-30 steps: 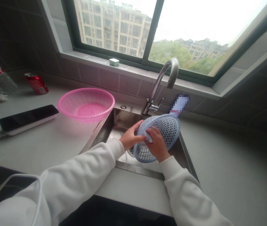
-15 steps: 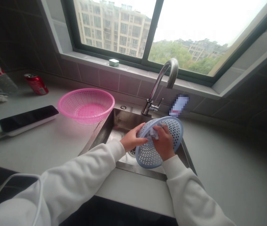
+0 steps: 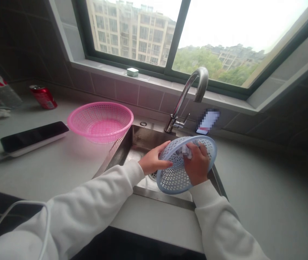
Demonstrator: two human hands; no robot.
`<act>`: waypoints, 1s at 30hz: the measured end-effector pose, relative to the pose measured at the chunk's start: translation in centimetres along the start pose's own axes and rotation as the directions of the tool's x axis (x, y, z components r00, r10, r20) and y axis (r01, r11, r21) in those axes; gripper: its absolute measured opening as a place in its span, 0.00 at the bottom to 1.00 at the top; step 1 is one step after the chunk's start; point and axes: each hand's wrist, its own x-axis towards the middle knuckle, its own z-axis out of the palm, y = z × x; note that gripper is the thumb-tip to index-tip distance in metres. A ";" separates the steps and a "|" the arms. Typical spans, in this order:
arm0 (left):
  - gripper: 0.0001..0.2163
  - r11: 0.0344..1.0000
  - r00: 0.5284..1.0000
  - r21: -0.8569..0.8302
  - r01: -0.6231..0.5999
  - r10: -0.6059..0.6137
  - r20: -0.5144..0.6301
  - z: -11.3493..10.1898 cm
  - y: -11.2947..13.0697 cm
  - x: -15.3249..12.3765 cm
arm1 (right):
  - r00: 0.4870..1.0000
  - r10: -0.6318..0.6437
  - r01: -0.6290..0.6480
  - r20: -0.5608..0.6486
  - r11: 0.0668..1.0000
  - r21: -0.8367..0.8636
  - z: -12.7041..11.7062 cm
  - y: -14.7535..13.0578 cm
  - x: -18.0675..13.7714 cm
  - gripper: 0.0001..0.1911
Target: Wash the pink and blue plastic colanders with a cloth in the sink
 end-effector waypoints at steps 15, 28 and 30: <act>0.47 0.993 0.997 0.109 -0.049 0.055 -0.047 -0.8 0.3 -0.5 | 0.729 0.065 0.093 0.682 0.977 -0.193 0.6 -2.3 -1.4 0.11; 0.49 0.986 0.999 0.168 0.014 -0.020 0.035 -0.5 -0.2 -0.6 | 1.000 0.030 -0.030 0.001 0.989 0.146 -0.1 -0.2 -0.2 0.14; 0.48 0.988 1.000 0.155 0.000 -0.001 0.006 -0.5 -0.5 -0.5 | 0.978 -0.101 0.058 0.182 0.972 0.229 0.4 -1.5 -0.8 0.13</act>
